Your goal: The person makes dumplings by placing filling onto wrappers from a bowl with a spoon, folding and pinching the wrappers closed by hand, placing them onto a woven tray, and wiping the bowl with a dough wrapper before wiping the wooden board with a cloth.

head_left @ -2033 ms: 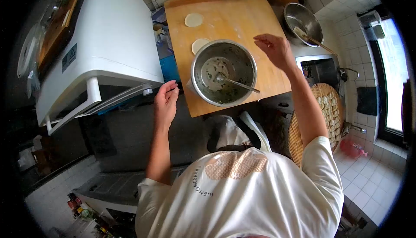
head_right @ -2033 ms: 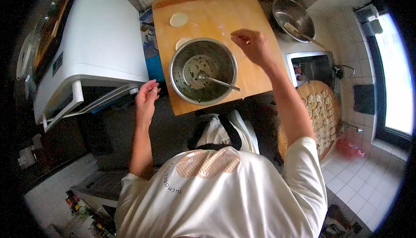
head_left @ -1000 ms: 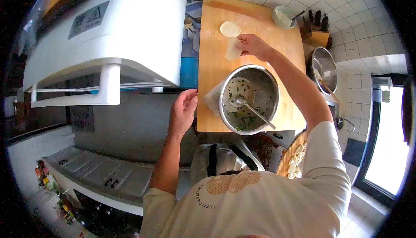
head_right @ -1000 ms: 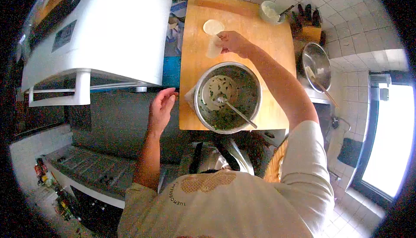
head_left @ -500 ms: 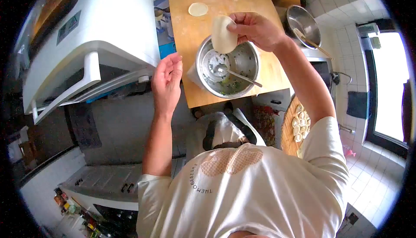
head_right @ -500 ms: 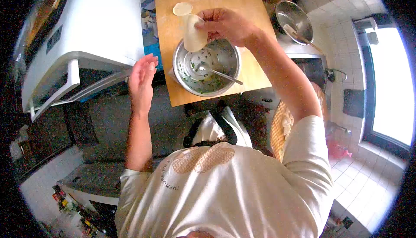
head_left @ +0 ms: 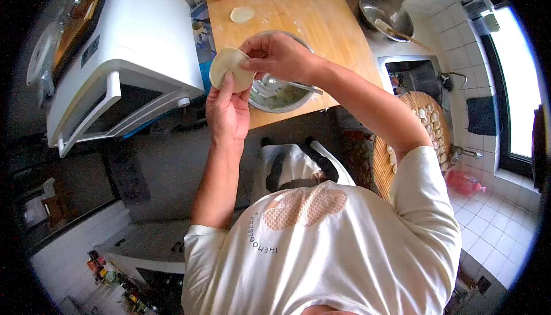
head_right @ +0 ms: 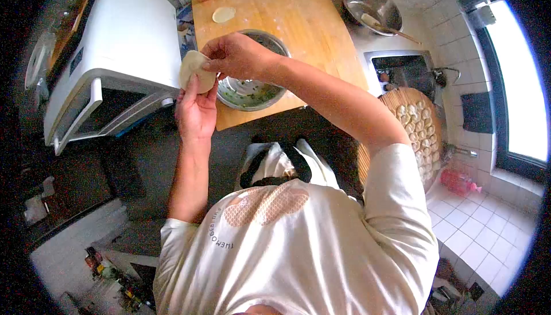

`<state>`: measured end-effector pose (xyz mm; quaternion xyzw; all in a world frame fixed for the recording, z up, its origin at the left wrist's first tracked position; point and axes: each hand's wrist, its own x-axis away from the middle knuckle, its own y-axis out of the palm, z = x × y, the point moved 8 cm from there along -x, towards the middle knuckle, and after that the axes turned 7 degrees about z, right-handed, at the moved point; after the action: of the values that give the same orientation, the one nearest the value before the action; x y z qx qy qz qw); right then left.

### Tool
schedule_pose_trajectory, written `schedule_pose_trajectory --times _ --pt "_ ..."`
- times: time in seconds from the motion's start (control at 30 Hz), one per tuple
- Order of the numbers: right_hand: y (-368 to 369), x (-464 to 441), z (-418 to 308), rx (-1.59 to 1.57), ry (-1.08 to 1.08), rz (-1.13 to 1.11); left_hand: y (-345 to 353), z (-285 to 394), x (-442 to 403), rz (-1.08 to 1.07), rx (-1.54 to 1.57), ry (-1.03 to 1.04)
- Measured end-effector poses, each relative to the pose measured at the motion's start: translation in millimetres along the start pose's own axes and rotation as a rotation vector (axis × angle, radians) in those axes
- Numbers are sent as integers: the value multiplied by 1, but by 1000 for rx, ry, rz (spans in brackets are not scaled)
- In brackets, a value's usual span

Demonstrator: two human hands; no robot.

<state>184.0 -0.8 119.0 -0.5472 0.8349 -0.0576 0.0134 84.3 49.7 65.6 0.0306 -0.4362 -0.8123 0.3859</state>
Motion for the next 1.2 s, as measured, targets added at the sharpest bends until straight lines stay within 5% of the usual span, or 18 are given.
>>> schedule_pose_trajectory --times 0.23,0.3,0.33,0.43,0.57,0.73,0.9,1.2 --pt "-48 30 28 39 75 97 38 -25 13 -53 -506 166" --pt "-87 50 35 -123 -56 194 49 -24 19 -120 -617 204" --pt "-107 62 51 -308 117 286 42 -16 22 -91 -643 265" --pt "-150 93 86 -511 168 483 -7 16 13 88 -851 404" --pt "-139 111 119 -711 253 551 -61 10 -15 143 -1206 171" --pt "-64 115 125 -1064 375 601 -55 -10 -25 71 -1111 -63" --pt "-40 121 136 -1109 545 847 -29 -21 -20 -1 -1073 26" --pt "-136 131 145 -879 375 945 -6 -24 -21 -79 -1184 169"
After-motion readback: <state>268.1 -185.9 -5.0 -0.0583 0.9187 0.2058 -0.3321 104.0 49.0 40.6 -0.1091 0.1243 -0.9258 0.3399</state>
